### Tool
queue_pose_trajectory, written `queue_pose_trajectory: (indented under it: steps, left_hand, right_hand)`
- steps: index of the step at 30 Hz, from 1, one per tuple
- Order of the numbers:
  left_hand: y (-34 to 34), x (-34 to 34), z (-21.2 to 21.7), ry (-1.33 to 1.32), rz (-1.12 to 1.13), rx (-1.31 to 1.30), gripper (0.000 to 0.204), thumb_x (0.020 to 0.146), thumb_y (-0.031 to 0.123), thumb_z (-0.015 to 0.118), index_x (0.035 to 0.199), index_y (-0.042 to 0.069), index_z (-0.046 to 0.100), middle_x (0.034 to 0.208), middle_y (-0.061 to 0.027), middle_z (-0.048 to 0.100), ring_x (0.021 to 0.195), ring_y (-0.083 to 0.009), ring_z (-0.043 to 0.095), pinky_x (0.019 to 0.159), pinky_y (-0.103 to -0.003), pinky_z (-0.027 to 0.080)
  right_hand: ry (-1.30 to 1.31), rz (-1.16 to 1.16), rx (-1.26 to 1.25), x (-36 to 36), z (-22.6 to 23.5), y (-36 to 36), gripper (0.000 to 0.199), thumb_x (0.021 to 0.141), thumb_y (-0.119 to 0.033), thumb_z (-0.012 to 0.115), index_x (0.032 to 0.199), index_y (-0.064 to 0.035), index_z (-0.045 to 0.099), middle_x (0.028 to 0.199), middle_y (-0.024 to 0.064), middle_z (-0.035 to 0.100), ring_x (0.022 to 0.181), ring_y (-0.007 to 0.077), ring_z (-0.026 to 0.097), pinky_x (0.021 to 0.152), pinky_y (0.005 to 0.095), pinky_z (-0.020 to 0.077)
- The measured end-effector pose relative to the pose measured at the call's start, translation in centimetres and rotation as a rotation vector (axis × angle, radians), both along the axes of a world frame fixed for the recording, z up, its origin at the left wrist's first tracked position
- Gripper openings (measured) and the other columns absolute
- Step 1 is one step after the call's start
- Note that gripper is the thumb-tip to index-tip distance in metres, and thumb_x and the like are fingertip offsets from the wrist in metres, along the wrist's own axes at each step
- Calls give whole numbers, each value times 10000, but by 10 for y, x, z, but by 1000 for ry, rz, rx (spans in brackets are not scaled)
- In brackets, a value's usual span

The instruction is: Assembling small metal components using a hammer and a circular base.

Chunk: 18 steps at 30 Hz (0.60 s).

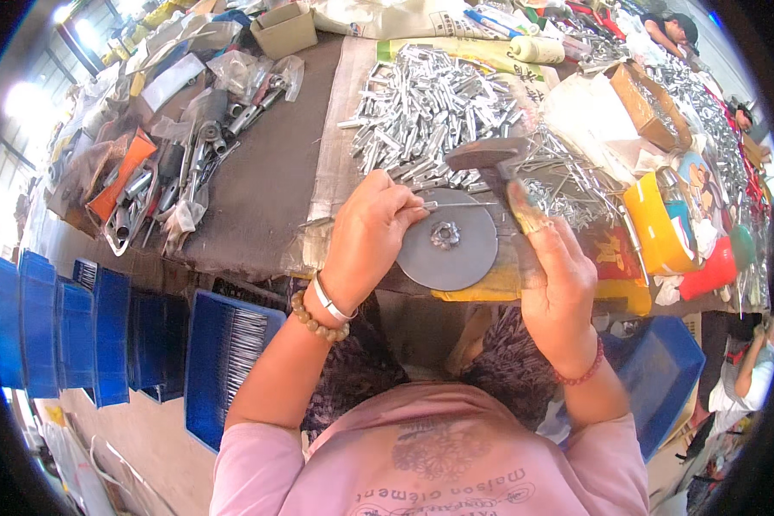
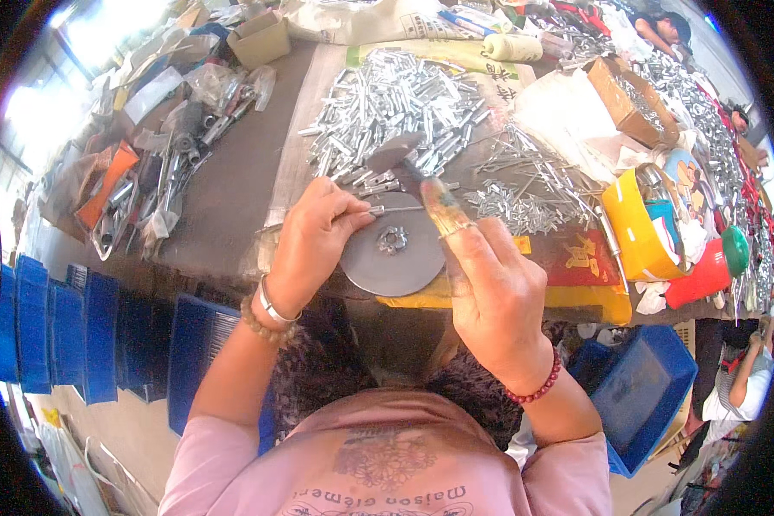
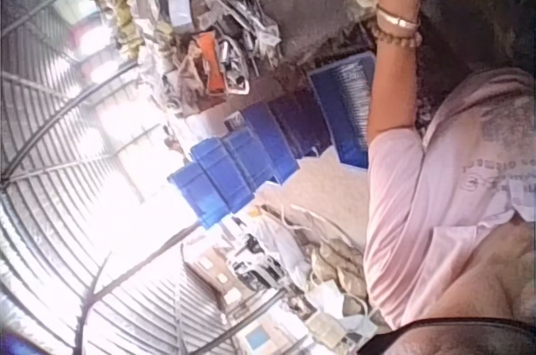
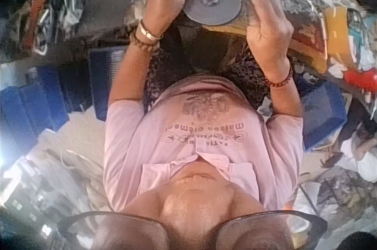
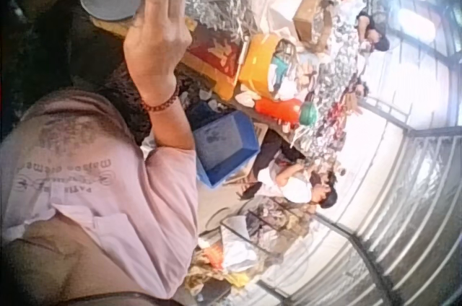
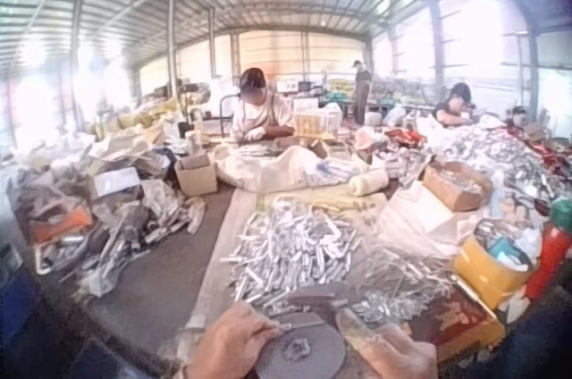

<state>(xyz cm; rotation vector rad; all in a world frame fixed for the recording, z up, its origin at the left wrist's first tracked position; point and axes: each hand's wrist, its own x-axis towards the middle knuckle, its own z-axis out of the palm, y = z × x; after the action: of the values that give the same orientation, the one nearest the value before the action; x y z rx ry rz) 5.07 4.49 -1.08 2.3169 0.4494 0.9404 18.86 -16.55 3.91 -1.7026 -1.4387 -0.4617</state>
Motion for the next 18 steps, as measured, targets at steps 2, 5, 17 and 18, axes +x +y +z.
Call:
queue_pose_trajectory:
  steps: [2,5,17,18]
  left_hand:
    - [-2,-2,0,4,8,-10,138,881,34,875,974,-3,781,934,-122,643,864,-299,681,788,-381,545]
    - [1,0,-1,9,21,12,140,880,44,877,969,-3,780,930,-128,635,862,-304,675,793,-386,541]
    - [6,4,-5,-26,-45,-91,139,868,41,885,938,7,770,919,-113,632,866,-288,650,792,-378,520]
    - [5,2,-6,-34,-44,-74,135,870,37,882,935,8,768,918,-108,627,861,-277,646,789,-373,519]
  right_hand:
    - [-39,6,-74,-2,-9,-5,659,934,46,667,1539,-214,681,917,124,654,697,380,681,629,475,570]
    - [52,-35,-455,-3,-11,-8,705,918,101,658,1534,-240,689,952,150,682,760,385,707,698,479,592]
    - [36,-44,-418,1,-17,2,666,943,33,672,1553,-235,648,849,159,606,773,413,691,709,554,585]
    - [35,-38,-419,2,-13,4,666,943,33,672,1553,-235,648,849,159,606,773,413,691,709,554,585]
